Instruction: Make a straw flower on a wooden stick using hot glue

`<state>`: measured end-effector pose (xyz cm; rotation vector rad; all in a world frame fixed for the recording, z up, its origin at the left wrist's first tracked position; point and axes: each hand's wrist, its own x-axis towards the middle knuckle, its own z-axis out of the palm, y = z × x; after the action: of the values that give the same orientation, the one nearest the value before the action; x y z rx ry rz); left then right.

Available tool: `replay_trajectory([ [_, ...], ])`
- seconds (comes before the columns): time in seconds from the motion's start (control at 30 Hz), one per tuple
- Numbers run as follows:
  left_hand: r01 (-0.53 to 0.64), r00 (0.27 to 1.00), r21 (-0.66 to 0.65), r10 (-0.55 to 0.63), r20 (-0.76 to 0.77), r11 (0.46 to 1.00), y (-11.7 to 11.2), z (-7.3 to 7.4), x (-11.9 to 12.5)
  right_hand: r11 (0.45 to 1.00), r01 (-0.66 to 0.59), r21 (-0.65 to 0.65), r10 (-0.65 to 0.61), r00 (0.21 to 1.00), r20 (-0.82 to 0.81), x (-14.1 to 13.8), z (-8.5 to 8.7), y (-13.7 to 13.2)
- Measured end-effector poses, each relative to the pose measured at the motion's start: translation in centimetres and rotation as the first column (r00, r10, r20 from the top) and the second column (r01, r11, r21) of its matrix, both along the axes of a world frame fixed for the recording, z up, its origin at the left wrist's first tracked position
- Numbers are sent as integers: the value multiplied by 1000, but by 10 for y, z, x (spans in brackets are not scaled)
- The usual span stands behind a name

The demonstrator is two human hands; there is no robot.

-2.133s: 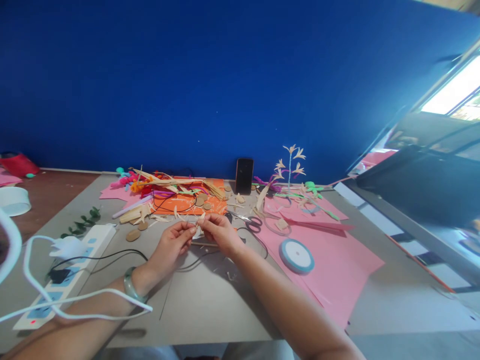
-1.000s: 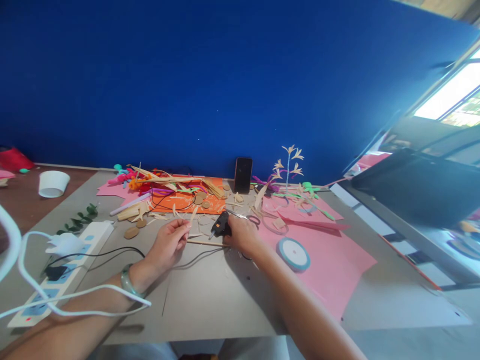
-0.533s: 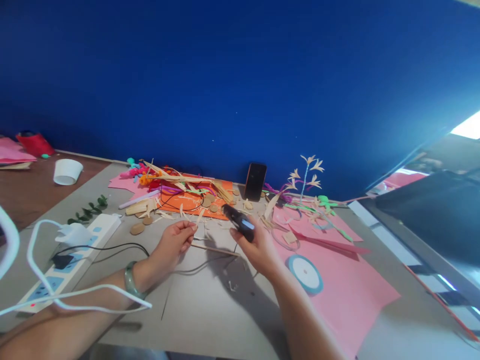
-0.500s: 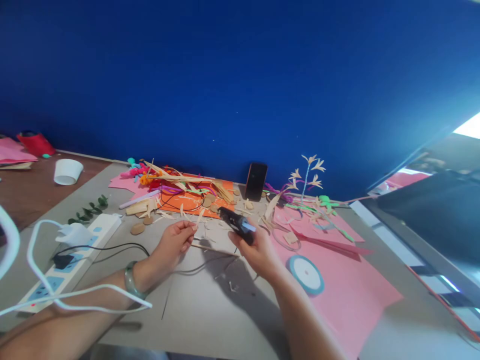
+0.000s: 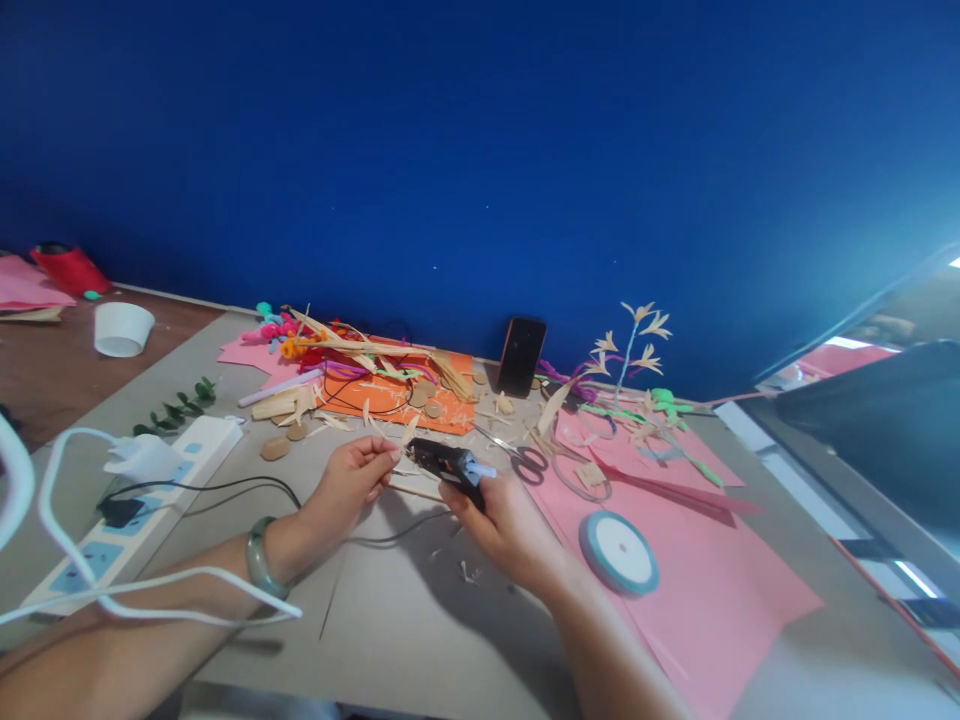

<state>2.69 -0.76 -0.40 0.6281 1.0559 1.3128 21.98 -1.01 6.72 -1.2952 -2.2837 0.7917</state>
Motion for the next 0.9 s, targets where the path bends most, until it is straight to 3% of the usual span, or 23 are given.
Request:
replay_trajectory([
  [0.3,-4,1000,-9,4,11,1000,-1,3,0,1000,0,20,-2,993,114,2,-1,4],
  [0.9,12,1000,15,-12,1,1000,-1,1,0,999,-33,13,31,990,137,0,-4,5],
])
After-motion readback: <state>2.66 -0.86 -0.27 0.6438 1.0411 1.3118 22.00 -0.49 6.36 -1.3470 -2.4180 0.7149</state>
